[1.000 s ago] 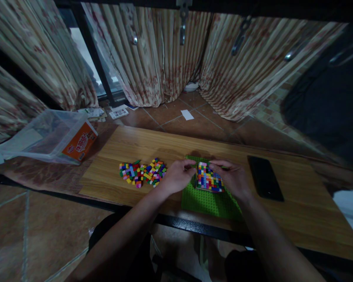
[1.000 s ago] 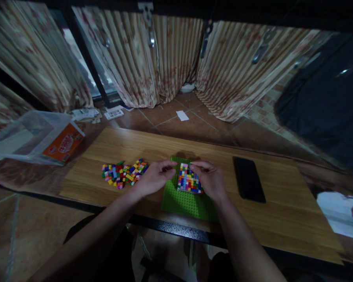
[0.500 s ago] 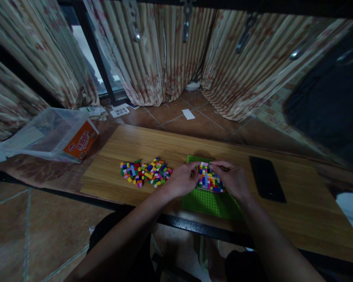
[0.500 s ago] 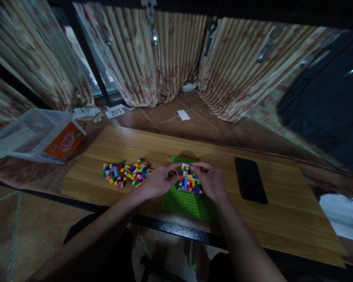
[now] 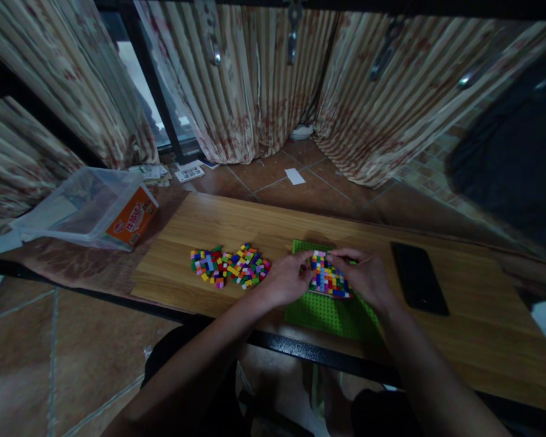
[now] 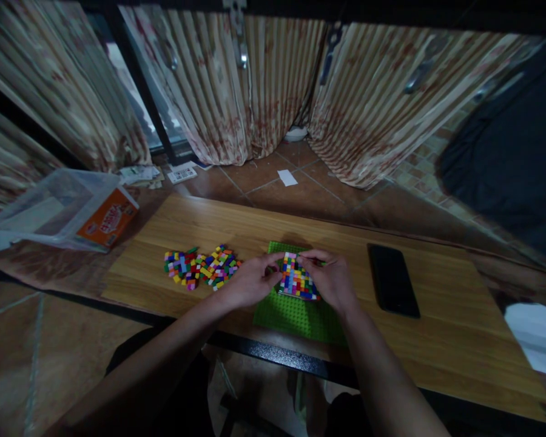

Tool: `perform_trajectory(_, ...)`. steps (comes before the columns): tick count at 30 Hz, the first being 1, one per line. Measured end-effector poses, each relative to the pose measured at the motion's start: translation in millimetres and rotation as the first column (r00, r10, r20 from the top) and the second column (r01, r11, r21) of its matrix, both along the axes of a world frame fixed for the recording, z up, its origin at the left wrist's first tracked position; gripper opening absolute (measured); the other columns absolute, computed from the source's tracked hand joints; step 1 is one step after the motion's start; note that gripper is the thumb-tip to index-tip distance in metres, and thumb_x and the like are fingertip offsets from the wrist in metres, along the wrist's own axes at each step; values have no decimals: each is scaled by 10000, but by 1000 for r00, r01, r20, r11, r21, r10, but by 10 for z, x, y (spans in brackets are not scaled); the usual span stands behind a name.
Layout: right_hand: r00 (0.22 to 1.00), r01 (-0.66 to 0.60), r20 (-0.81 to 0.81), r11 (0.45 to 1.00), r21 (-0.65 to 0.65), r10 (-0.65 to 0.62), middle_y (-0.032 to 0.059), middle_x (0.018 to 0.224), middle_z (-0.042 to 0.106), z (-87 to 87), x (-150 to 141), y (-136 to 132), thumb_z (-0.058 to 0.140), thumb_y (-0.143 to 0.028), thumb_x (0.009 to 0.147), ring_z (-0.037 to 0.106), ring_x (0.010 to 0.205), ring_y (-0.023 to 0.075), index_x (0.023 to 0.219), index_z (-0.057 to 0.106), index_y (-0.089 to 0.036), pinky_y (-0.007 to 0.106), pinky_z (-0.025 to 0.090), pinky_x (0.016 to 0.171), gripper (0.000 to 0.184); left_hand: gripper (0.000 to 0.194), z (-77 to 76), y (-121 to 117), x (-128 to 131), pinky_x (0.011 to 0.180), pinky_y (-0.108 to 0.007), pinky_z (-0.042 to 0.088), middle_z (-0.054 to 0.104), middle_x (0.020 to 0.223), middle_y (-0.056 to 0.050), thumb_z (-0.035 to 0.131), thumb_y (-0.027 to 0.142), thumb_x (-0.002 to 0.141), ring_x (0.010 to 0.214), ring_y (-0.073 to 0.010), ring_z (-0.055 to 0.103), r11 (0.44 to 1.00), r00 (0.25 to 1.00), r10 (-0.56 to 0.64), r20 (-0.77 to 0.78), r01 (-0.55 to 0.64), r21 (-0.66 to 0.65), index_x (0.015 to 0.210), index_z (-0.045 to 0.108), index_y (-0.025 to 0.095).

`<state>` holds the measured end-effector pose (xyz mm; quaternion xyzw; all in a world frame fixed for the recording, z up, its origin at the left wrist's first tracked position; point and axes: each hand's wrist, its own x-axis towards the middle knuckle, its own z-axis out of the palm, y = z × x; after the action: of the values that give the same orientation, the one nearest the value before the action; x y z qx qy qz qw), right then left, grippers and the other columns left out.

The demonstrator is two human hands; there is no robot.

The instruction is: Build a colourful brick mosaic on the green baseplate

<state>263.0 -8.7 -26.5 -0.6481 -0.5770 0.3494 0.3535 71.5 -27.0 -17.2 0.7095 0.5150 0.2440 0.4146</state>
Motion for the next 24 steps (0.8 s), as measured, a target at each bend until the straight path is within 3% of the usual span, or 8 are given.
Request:
perform_trajectory(5,1000,-19,18,1000,-22,20,38,746,757,-46,47,-2,726,-473,702,677,651,199,826,782,-217,301,499,580,290,470,32,-9,-16,808,-299,531,744,1000,-77,516,225,864,850,-202,684,999,995,-29,-95,31,22,1326,583,175)
perform_trajectory(8,998,-38,58,999,-24,40,48,809,766,-85,92,-8,717,-502,716,698,695,215,920,775,-212,313,524,597,360,401,96,50,-168,838,-286,535,746,1028,-73,505,230,878,895,-195,690,999,984,11,-176,-2,52,1252,636,172)
perform_trajectory(11,989,5,141,981,191,-33,57,946,765,-42,128,-41,684,-486,762,710,831,228,956,760,-222,349,551,730,336,345,182,167,-494,883,-271,522,745,1062,-54,482,197,884,960,-186,684,988,962,120,-243,-93,120,1164,684,195)
perform_trajectory(14,976,59,161,895,442,-145,63,937,757,75,111,-131,640,-444,822,706,824,212,907,749,-216,346,546,783,266,336,254,287,-940,917,-264,505,736,1098,-75,468,151,874,1012,-187,672,949,909,294,-295,-240,206,1110,707,165)
perform_trajectory(16,972,32,183,855,518,-147,55,895,752,153,46,-231,627,-419,845,703,783,198,889,743,-217,326,545,749,237,328,289,328,-1245,909,-265,506,737,1082,-91,475,139,861,999,-192,673,920,844,387,-371,-325,220,1084,716,143)
perform_trajectory(18,977,-43,198,838,544,-78,41,885,747,201,-69,-357,630,-403,853,701,799,193,888,736,-222,315,547,740,212,345,317,325,-1515,886,-272,511,734,1076,-107,484,119,840,977,-198,675,898,755,437,-489,-401,184,1102,709,124)
perform_trajectory(20,971,-173,233,819,547,50,22,905,739,202,-224,-490,599,-376,885,698,830,181,891,726,-243,315,543,780,184,358,338,283,-1731,869,-260,507,726,1097,-104,509,122,827,972,-193,675,900,689,398,-606,-422,111,1133,695,130)
perform_trajectory(24,896,-437,293,785,438,335,18,1002,715,64,-598,-707,553,-317,919,689,911,173,1030,691,-272,309,541,821,182,404,355,161,-2004,826,-240,506,728,1065,-91,661,214,757,960,-203,679,900,658,297,-691,-436,-28,1155,678,150)
